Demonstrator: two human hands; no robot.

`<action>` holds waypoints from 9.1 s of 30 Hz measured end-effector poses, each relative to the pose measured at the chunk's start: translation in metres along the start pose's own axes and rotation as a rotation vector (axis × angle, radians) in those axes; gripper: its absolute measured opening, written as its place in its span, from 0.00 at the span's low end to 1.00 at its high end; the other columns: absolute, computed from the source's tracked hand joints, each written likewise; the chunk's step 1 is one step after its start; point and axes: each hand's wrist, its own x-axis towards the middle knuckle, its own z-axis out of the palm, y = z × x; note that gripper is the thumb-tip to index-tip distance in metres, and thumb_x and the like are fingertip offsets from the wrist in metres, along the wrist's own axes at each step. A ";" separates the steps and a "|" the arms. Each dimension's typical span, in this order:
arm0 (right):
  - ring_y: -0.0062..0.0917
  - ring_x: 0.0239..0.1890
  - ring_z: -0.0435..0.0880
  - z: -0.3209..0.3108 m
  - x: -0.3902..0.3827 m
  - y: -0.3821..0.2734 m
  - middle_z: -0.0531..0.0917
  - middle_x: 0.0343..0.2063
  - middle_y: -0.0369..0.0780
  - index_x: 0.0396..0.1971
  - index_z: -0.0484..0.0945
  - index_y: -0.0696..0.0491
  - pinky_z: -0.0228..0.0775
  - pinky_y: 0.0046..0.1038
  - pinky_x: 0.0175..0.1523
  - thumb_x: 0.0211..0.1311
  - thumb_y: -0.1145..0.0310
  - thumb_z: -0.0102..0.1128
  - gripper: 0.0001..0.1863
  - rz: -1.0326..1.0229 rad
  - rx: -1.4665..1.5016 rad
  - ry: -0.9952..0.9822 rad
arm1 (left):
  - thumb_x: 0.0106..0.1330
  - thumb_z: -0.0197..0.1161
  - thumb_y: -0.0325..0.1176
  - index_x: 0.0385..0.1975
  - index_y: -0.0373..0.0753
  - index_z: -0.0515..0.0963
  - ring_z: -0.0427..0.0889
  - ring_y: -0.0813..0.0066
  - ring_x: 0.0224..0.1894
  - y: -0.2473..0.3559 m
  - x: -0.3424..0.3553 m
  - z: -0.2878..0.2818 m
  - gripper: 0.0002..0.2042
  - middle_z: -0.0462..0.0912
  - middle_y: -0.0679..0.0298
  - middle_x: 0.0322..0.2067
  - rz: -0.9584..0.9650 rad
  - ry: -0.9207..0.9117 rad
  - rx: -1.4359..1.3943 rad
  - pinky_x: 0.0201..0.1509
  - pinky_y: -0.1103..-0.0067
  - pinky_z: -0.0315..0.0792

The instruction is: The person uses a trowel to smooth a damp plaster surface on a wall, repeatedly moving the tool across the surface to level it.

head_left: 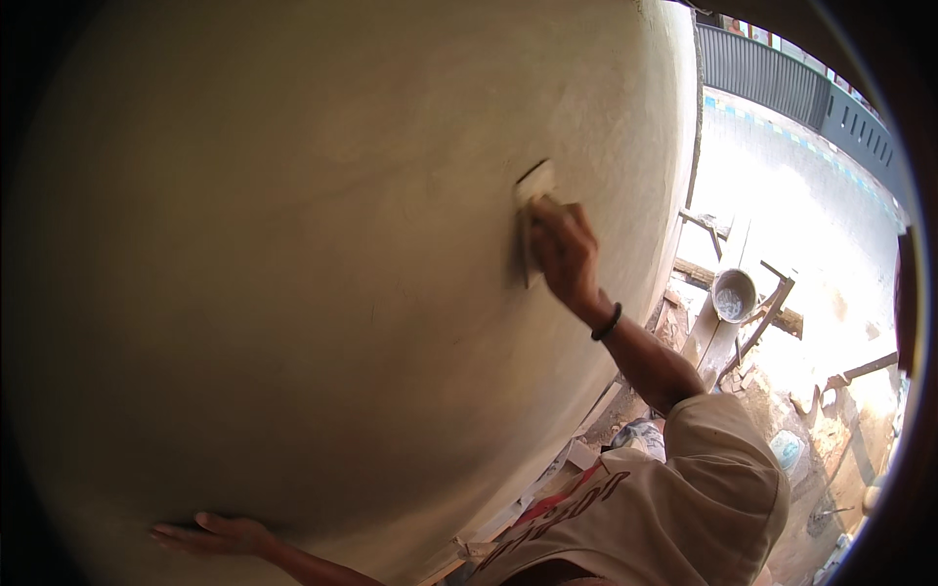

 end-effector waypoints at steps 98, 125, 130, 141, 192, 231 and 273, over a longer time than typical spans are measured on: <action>0.31 0.45 0.85 -0.073 0.110 0.271 0.84 0.45 0.46 0.53 0.79 0.51 0.76 0.32 0.52 0.66 0.65 0.55 0.17 0.559 -0.080 0.129 | 0.77 0.33 0.49 0.69 0.29 0.52 0.51 0.49 0.72 0.022 -0.006 -0.001 0.31 0.53 0.46 0.70 0.008 -0.024 0.070 0.75 0.60 0.47; 0.41 0.35 0.80 -0.075 0.063 0.280 0.79 0.31 0.51 0.46 0.83 0.49 0.73 0.36 0.47 0.59 0.69 0.60 0.15 0.437 -0.087 0.028 | 0.69 0.40 0.66 0.72 0.33 0.39 0.49 0.49 0.72 -0.010 -0.008 -0.003 0.45 0.45 0.49 0.72 0.155 -0.098 -0.037 0.73 0.54 0.44; 0.35 0.36 0.81 -0.082 0.153 0.304 0.82 0.34 0.49 0.47 0.83 0.47 0.73 0.35 0.49 0.60 0.70 0.59 0.14 0.126 -0.106 -0.007 | 0.70 0.40 0.65 0.72 0.36 0.37 0.47 0.50 0.72 0.062 -0.006 0.008 0.44 0.43 0.50 0.73 -0.160 -0.124 -0.418 0.73 0.52 0.43; 0.40 0.39 0.81 -0.075 0.055 0.288 0.83 0.36 0.49 0.47 0.83 0.46 0.73 0.35 0.52 0.59 0.71 0.60 0.15 0.416 -0.042 0.015 | 0.73 0.37 0.61 0.74 0.45 0.32 0.41 0.52 0.74 -0.033 -0.007 0.005 0.39 0.37 0.55 0.74 0.534 -0.111 0.111 0.74 0.52 0.40; 0.47 0.46 0.76 -0.022 -0.196 0.053 0.77 0.42 0.51 0.55 0.79 0.44 0.68 0.40 0.55 0.58 0.74 0.60 0.23 0.587 0.135 -0.152 | 0.79 0.36 0.37 0.68 0.27 0.52 0.55 0.53 0.70 -0.047 -0.031 0.013 0.25 0.54 0.47 0.69 0.045 0.012 0.078 0.71 0.67 0.55; 0.42 0.45 0.81 -0.031 0.376 0.076 0.82 0.42 0.48 0.53 0.77 0.47 0.74 0.37 0.49 0.63 0.66 0.55 0.18 -0.230 -0.202 0.071 | 0.75 0.37 0.56 0.72 0.36 0.45 0.45 0.42 0.72 0.033 -0.001 0.001 0.35 0.44 0.44 0.71 -0.225 -0.082 -0.062 0.73 0.54 0.44; 0.35 0.38 0.79 0.055 0.205 -0.225 0.79 0.35 0.42 0.53 0.80 0.38 0.72 0.35 0.40 0.59 0.71 0.62 0.21 -0.857 -0.091 -0.272 | 0.73 0.34 0.61 0.70 0.41 0.56 0.50 0.44 0.72 0.016 -0.002 0.004 0.35 0.54 0.53 0.71 -0.322 0.045 -0.002 0.71 0.51 0.46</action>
